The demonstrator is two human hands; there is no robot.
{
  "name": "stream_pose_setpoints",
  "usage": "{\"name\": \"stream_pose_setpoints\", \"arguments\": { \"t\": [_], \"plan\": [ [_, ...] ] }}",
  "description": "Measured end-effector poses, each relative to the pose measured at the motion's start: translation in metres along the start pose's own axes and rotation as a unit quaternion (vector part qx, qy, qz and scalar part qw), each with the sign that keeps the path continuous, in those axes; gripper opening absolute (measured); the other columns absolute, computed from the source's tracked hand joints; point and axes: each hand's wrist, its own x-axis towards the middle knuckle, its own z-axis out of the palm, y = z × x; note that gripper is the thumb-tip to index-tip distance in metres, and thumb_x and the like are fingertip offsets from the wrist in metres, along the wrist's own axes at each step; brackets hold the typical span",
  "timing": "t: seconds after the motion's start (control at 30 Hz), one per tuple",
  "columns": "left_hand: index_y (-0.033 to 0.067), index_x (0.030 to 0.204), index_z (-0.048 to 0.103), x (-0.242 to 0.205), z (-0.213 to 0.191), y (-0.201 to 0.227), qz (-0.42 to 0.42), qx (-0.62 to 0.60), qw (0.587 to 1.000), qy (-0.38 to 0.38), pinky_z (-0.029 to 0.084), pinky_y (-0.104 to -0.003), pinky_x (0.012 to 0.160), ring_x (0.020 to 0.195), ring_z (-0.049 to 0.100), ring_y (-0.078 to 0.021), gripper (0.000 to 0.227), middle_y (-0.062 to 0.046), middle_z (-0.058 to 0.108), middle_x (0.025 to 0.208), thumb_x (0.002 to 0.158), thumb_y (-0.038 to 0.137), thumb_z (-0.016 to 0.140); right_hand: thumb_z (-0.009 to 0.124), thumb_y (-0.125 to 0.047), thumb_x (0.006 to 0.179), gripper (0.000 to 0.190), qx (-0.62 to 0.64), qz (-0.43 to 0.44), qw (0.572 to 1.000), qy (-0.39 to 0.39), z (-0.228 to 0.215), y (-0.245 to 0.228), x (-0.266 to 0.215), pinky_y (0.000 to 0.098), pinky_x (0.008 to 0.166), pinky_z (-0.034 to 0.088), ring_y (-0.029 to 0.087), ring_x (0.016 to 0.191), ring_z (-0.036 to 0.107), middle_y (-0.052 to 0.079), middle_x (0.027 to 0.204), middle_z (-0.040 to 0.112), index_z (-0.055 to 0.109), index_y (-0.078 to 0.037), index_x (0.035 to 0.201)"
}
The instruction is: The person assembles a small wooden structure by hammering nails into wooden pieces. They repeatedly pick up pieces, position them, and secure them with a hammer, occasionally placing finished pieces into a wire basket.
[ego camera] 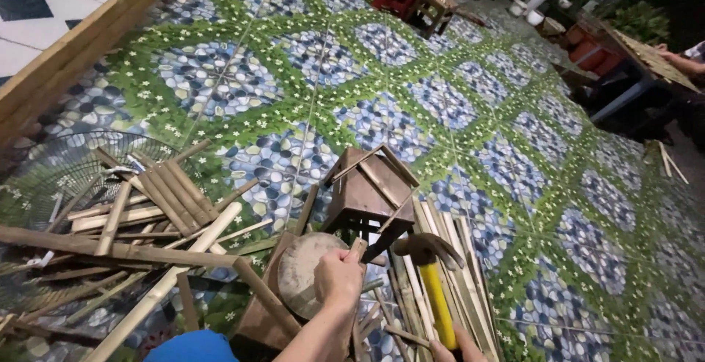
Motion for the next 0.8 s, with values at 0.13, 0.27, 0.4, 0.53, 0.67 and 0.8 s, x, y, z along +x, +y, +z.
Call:
{"name": "stream_pose_setpoints", "arguments": {
  "t": [0.13, 0.27, 0.4, 0.53, 0.67, 0.8],
  "plan": [
    [0.0086, 0.080, 0.078, -0.024, -0.026, 0.018, 0.008, -0.051, 0.998, -0.025, 0.051, -0.036, 0.076, 0.078, 0.067, -0.0253, 0.034, -0.008, 0.076, 0.078, 0.090, 0.035, 0.058, 0.076, -0.032, 0.077, 0.050, -0.136, -0.048, 0.989, -0.039, -0.038, -0.129, 0.013, 0.0308, 0.061, 0.068, 0.020, 0.066, 0.086, 0.009, 0.086, 0.087, 0.069, -0.015, 0.124],
    [0.0166, 0.079, 0.070, 0.009, 0.007, -0.017, 0.079, -0.015, 0.995, 0.059, 0.054, -0.039, 0.073, 0.075, 0.069, -0.0244, 0.035, -0.002, 0.075, 0.080, 0.083, 0.051, 0.077, 0.067, -0.031, 0.085, 0.050, -0.099, -0.049, 0.991, -0.080, -0.038, -0.191, 0.009, 0.0335, 0.058, 0.065, 0.019, 0.059, 0.083, 0.011, 0.086, 0.086, 0.063, -0.012, 0.132],
    [0.0112, 0.088, 0.077, 0.009, -0.013, 0.001, 0.053, 0.011, 0.998, 0.013, 0.051, -0.041, 0.074, 0.077, 0.068, -0.0280, 0.023, -0.010, 0.076, 0.087, 0.091, 0.030, 0.064, 0.070, -0.034, 0.089, 0.036, -0.149, -0.023, 0.973, -0.177, -0.021, -0.186, 0.021, 0.0350, 0.057, 0.060, 0.017, 0.059, 0.075, 0.001, 0.075, 0.081, 0.066, -0.030, 0.125],
    [0.0046, 0.078, 0.075, -0.002, -0.031, 0.016, 0.036, 0.032, 0.999, -0.023, 0.051, -0.040, 0.072, 0.070, 0.064, -0.0258, 0.036, -0.009, 0.072, 0.073, 0.093, 0.036, 0.069, 0.066, -0.026, 0.092, 0.028, -0.083, -0.042, 0.980, -0.176, -0.024, -0.186, 0.029, 0.0307, 0.042, 0.057, 0.014, 0.049, 0.067, 0.001, 0.067, 0.078, 0.068, -0.020, 0.120],
    [0.0054, 0.094, 0.072, -0.006, -0.026, 0.017, 0.032, 0.046, 0.998, -0.010, 0.054, -0.044, 0.082, 0.087, 0.070, -0.0334, 0.043, -0.015, 0.075, 0.095, 0.089, 0.048, 0.070, 0.066, -0.026, 0.092, 0.033, -0.044, -0.030, 0.985, -0.163, -0.044, -0.226, 0.029, 0.0313, 0.041, 0.044, 0.016, 0.043, 0.059, 0.005, 0.060, 0.077, 0.068, -0.012, 0.121],
    [0.0042, 0.084, 0.074, 0.013, 0.006, -0.016, 0.132, 0.051, 0.989, 0.043, 0.055, -0.046, 0.075, 0.078, 0.069, -0.0345, 0.031, -0.015, 0.074, 0.083, 0.085, 0.035, 0.071, 0.061, -0.033, 0.100, 0.021, -0.151, 0.065, 0.945, -0.284, -0.045, -0.238, 0.032, 0.0292, 0.059, 0.052, 0.012, 0.065, 0.066, -0.002, 0.080, 0.074, 0.068, -0.024, 0.117]
  ]
}}
